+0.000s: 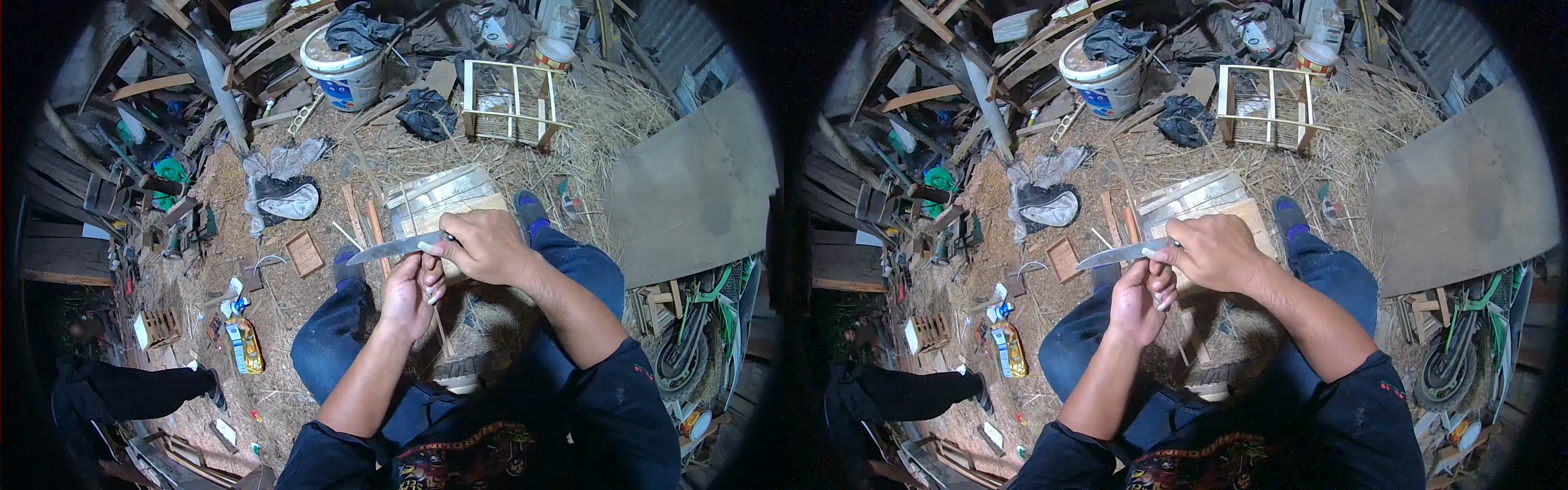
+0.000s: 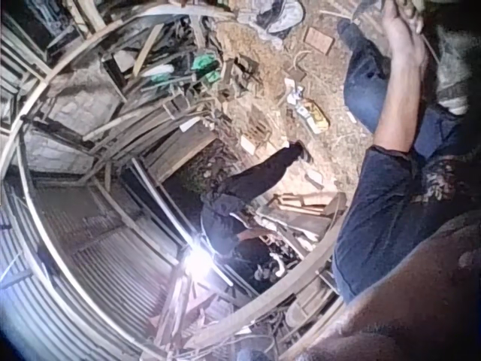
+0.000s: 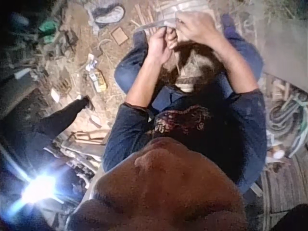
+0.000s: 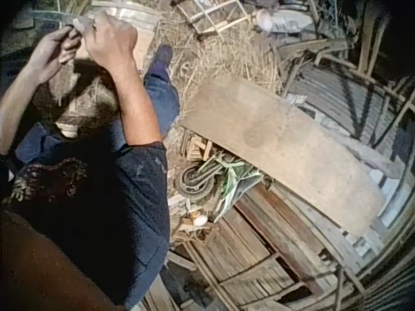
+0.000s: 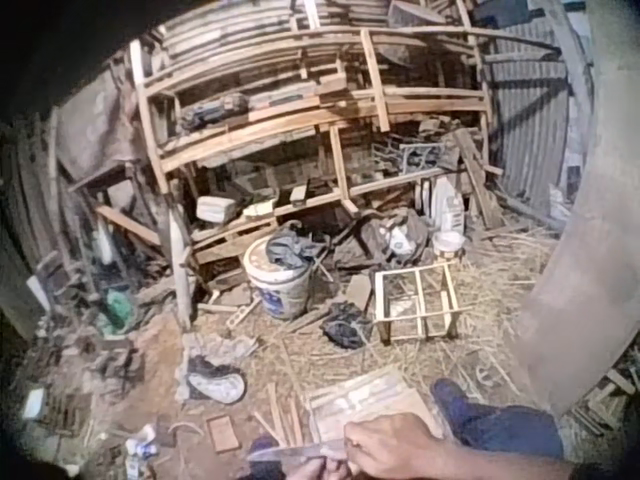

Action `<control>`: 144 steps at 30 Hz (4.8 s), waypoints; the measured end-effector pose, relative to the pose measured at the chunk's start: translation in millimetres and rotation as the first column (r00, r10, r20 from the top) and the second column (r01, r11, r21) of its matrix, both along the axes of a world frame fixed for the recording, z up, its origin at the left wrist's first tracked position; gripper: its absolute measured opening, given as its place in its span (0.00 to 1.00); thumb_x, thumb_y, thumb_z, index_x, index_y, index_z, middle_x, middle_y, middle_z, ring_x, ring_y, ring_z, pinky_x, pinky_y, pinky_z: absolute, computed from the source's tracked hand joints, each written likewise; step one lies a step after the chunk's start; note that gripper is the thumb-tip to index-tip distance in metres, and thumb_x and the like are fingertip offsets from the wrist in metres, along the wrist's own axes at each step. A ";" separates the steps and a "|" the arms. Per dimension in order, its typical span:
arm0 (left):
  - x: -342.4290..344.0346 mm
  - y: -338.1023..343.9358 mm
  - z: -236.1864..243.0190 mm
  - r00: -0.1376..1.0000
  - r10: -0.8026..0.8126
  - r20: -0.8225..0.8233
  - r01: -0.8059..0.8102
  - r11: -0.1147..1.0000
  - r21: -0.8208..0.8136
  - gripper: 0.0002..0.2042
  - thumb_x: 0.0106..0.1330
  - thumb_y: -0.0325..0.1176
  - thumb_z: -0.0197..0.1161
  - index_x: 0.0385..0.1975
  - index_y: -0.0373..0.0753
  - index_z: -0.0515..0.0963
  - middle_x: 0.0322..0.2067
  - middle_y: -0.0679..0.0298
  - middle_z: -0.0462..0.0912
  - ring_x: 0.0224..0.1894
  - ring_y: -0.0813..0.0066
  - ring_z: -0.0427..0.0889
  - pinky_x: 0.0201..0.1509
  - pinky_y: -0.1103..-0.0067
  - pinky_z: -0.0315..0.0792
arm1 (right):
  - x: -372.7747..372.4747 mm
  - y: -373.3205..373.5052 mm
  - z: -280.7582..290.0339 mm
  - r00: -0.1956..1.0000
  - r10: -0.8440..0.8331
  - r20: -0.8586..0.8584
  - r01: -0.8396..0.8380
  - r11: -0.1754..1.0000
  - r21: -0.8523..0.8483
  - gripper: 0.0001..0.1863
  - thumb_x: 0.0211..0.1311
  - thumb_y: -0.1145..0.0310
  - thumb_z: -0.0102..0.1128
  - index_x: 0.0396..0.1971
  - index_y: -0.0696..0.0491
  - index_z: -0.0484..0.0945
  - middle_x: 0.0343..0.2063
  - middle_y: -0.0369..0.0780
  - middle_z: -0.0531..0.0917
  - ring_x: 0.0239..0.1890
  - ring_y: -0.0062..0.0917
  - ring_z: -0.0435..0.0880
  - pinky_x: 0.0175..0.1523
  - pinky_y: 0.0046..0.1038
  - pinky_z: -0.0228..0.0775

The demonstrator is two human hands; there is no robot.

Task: The person whittles and shapes a long bamboo stick using a knife, scraping along the surface of the stick held over a wooden block.

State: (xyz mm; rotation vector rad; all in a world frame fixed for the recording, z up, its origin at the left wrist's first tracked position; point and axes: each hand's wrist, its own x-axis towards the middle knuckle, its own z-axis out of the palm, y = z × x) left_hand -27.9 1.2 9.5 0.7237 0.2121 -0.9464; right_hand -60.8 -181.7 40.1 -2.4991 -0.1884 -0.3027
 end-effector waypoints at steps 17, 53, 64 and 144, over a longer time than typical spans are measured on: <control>-0.2 -3.6 9.5 0.854 -0.113 0.508 0.036 0.987 0.158 0.16 0.80 0.42 0.45 0.37 0.37 0.73 0.15 0.74 0.62 0.16 0.86 0.58 0.20 0.83 0.55 | -3.4 -8.8 4.8 0.998 -0.018 -0.066 0.020 0.999 0.038 0.24 0.68 0.44 0.51 0.31 0.53 0.74 0.22 0.47 0.82 0.29 0.46 0.84 0.31 0.47 0.72; 6.0 21.8 7.3 0.617 -0.374 0.692 -0.209 0.770 0.603 0.17 0.74 0.42 0.58 0.34 0.33 0.84 0.16 0.76 0.68 0.21 0.90 0.60 0.24 0.83 0.54 | 14.7 -53.0 -8.5 0.940 -0.320 -0.121 0.321 0.947 -0.010 0.28 0.72 0.40 0.42 0.27 0.48 0.76 0.16 0.42 0.78 0.19 0.39 0.80 0.26 0.42 0.69; 8.6 13.8 -12.8 0.583 -0.203 0.787 -0.303 0.844 0.442 0.07 0.69 0.26 0.61 0.38 0.28 0.83 0.24 0.73 0.77 0.26 0.87 0.69 0.29 0.82 0.62 | -2.6 8.5 -8.3 0.995 0.059 -0.085 -0.061 0.998 -0.027 0.20 0.69 0.49 0.52 0.29 0.51 0.73 0.18 0.45 0.81 0.25 0.45 0.83 0.27 0.47 0.70; 8.4 14.2 -13.7 0.592 -0.186 0.784 -0.312 0.844 0.436 0.11 0.70 0.33 0.61 0.34 0.31 0.85 0.22 0.71 0.79 0.24 0.86 0.71 0.27 0.82 0.63 | -8.0 17.5 -14.5 0.975 -0.027 -0.219 0.006 0.996 -0.093 0.24 0.71 0.45 0.46 0.29 0.52 0.76 0.18 0.46 0.81 0.24 0.45 0.84 0.29 0.47 0.72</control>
